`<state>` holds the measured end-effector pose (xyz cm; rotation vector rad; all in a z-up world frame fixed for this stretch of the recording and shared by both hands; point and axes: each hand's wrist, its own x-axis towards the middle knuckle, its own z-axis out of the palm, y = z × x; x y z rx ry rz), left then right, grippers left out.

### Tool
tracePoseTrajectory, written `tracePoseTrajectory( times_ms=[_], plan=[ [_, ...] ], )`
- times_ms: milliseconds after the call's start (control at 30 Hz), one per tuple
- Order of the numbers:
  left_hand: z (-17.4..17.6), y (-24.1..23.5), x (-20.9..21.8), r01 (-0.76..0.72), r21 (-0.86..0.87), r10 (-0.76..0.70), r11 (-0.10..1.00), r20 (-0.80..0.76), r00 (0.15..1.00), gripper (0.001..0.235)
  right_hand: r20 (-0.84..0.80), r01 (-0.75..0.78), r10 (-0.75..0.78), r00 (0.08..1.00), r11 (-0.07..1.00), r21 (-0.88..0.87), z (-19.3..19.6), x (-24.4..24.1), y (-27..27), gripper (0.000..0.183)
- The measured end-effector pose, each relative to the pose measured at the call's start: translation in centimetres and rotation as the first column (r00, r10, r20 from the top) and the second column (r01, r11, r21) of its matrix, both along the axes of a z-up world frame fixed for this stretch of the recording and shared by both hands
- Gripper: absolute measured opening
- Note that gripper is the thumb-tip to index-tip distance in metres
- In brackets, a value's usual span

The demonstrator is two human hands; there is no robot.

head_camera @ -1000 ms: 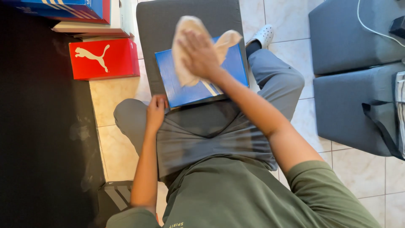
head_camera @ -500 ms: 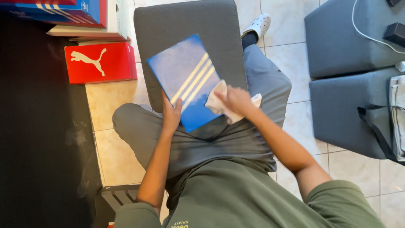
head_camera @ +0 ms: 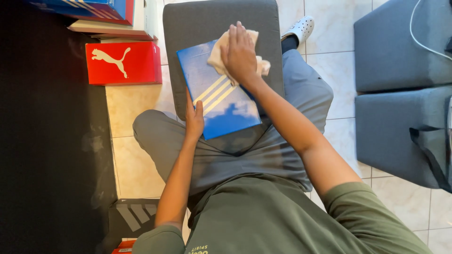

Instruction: Cleaning the exterior and interior of various shoe boxes using a cloth.

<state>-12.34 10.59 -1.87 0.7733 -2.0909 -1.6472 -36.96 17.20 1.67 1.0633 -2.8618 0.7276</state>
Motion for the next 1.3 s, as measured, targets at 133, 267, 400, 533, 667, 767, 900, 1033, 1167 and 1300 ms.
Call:
tracePoseTrajectory(
  times_ms=[133,267,400,533,667,767,900,1033,1167,1300],
  plan=[
    [-2.1,0.1,0.5,-0.056,0.090,0.062,0.994,-0.075,0.995,0.054,-0.248,-0.338,0.366,0.897,0.929,0.150,1.0,5.7,2.3,0.068],
    [-3.6,-0.1,0.6,-0.103,0.187,0.122,0.977,-0.096,0.988,0.060,-0.257,-0.678,0.670,0.696,0.732,0.070,0.8,9.7,3.6,0.066],
    [-5.1,-1.3,1.1,-0.095,0.130,0.103,0.987,-0.055,0.993,0.046,-0.144,-0.565,0.564,0.813,0.824,0.036,-2.4,4.0,0.6,0.052],
    [-8.4,-2.0,1.7,-0.149,0.184,0.154,0.972,-0.017,0.988,0.038,0.009,-0.394,0.394,0.919,0.919,0.005,1.8,5.8,-0.6,0.065],
    [-9.9,-2.3,2.2,-0.197,0.218,0.204,0.956,-0.007,0.979,0.030,0.209,-0.545,0.565,0.798,0.825,-0.150,-1.2,12.2,6.0,0.061],
    [-12.0,-2.7,2.2,-0.200,0.192,0.204,0.961,-0.002,0.979,0.027,0.235,-0.484,0.551,0.801,0.826,-0.290,-0.8,11.9,10.9,0.037],
    [-9.7,-2.8,1.4,-0.158,0.202,0.168,0.967,-0.036,0.985,0.027,-0.096,-0.397,0.391,0.915,0.917,-0.040,1.3,5.6,8.7,0.033],
    [-8.5,-2.5,1.4,-0.055,0.228,0.080,0.972,-0.103,0.991,0.034,-0.154,-0.268,0.287,0.945,0.954,0.135,2.3,4.3,2.0,0.063],
    [-10.4,-2.2,2.4,-0.046,0.107,0.053,0.993,-0.067,0.996,0.044,-0.165,-0.595,0.594,0.787,0.802,0.049,-0.2,7.3,-2.3,0.069],
    [-7.4,-1.7,1.9,-0.039,0.100,0.044,0.994,-0.049,0.998,0.045,-0.237,-0.737,0.718,0.655,0.676,0.013,-1.1,5.3,-3.9,0.060]
  ],
)
